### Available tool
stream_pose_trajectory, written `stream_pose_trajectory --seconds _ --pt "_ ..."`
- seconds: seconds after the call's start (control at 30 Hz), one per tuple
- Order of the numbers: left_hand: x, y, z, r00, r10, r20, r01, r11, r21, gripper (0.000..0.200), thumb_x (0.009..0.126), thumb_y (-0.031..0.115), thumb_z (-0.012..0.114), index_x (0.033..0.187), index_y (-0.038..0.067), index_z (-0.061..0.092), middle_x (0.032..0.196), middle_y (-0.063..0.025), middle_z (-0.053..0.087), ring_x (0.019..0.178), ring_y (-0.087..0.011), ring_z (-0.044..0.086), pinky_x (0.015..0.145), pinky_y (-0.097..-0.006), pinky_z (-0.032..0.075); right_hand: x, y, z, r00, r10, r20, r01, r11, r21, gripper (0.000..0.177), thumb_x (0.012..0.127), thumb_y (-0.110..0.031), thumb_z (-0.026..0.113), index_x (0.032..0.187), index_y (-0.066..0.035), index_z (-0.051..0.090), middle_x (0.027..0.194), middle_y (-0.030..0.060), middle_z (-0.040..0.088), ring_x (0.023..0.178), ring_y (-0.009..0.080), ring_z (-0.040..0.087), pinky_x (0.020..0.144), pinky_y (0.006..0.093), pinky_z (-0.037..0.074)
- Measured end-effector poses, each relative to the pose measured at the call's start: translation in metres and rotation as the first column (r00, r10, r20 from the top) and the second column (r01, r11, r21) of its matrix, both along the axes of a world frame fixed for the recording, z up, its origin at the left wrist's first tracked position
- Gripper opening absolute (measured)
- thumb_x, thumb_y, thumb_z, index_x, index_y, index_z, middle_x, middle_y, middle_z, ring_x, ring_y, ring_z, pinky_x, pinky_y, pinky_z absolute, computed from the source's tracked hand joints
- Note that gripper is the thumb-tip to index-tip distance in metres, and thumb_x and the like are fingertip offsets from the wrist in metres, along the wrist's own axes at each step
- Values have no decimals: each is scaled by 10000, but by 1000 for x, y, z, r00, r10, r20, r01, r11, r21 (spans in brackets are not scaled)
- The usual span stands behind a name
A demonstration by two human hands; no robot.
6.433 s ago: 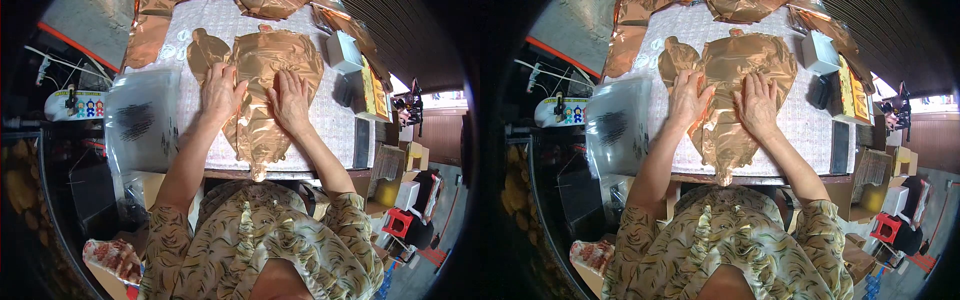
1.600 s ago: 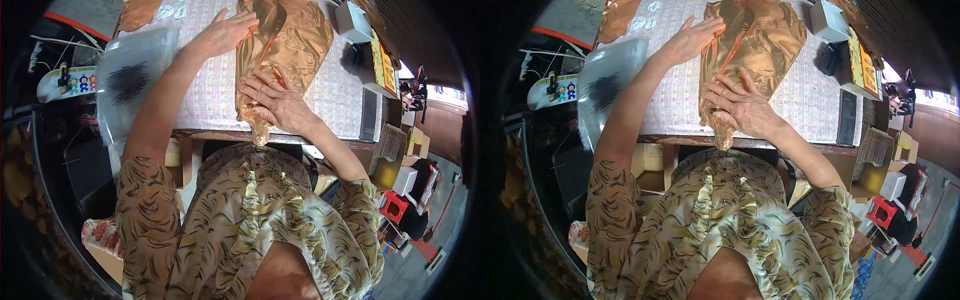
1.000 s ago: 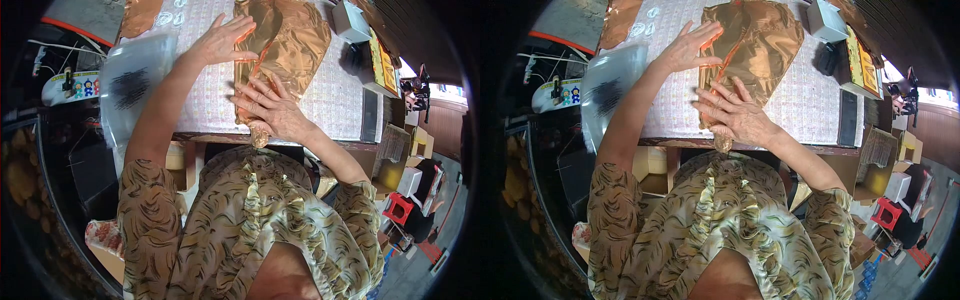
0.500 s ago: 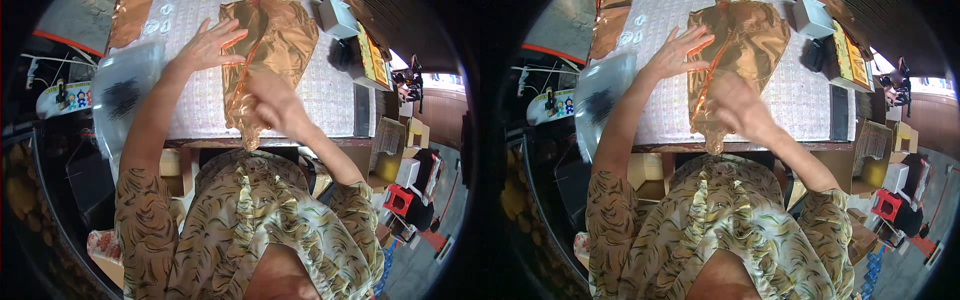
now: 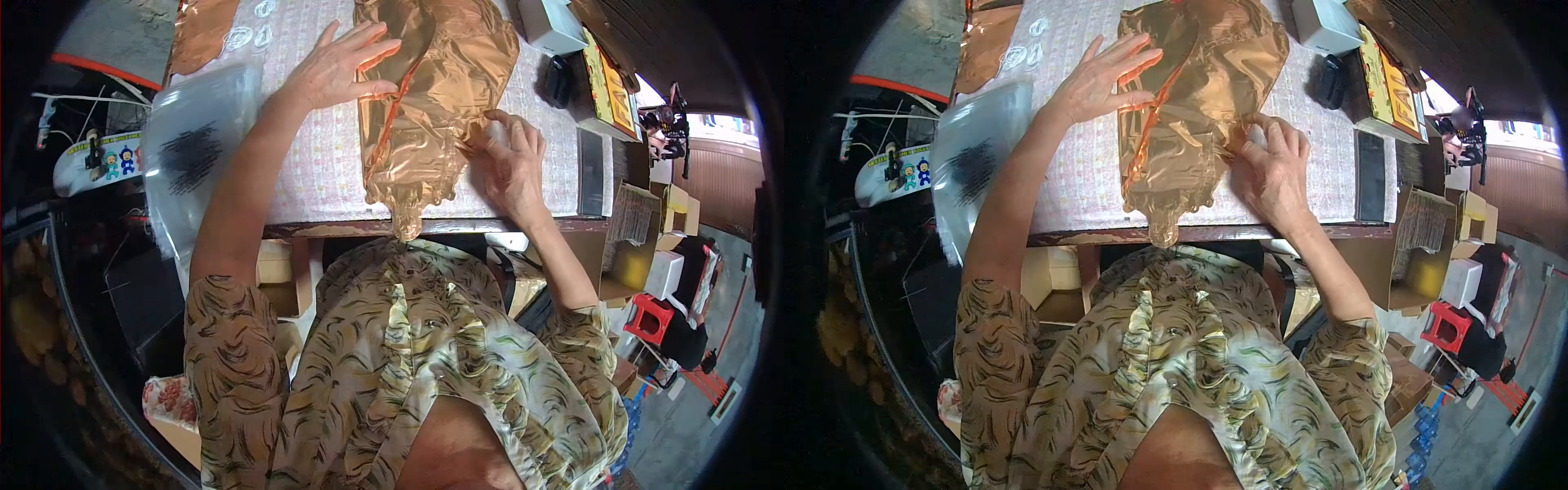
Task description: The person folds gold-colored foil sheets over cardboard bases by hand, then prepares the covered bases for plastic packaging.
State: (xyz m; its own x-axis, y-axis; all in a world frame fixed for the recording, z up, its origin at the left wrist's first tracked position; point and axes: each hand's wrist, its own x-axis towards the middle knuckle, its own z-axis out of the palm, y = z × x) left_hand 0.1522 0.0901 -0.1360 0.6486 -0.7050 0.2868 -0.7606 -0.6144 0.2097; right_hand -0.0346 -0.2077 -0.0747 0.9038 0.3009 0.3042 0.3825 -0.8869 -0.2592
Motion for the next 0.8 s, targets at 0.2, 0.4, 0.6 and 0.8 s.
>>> stream_pose_trajectory --seconds 0.2,0.4,0.6,0.8 --pt "1 0 -2 1000 -4 -2 4 1000 -12 766 878 641 659 1530 293 456 1647 -60 332 1512 -268 323 1246 -612 145 -7 11 -8 999 26 43 -28 998 53 303 750 -35 749 1019 -167 791 1342 86 616 1241 326 540 1043 472 363" --pt "1 1 0 1000 -13 4 13 1000 -18 751 892 617 664 1531 281 455 1637 -90 342 1518 -327 299 1240 -610 160 -9 14 -6 998 48 30 -49 997 54 295 770 -34 765 1025 -178 801 1359 70 623 1234 315 553 1040 453 368" --pt "-2 -2 14 996 -85 -37 77 981 -180 675 912 520 684 1499 239 505 1622 -95 370 1508 -366 309 1227 -634 166 -9 3 -8 998 57 4 -57 998 32 274 775 -81 783 1026 -189 800 1351 59 635 1233 301 563 1070 465 355" --pt "-83 -14 56 945 -322 58 314 943 110 464 967 421 647 1379 209 633 1493 -3 552 1494 -240 357 1234 -608 183 -17 -4 -8 992 119 43 -118 993 -28 257 790 -153 797 1039 -220 799 1398 27 620 1292 293 539 1110 508 316"
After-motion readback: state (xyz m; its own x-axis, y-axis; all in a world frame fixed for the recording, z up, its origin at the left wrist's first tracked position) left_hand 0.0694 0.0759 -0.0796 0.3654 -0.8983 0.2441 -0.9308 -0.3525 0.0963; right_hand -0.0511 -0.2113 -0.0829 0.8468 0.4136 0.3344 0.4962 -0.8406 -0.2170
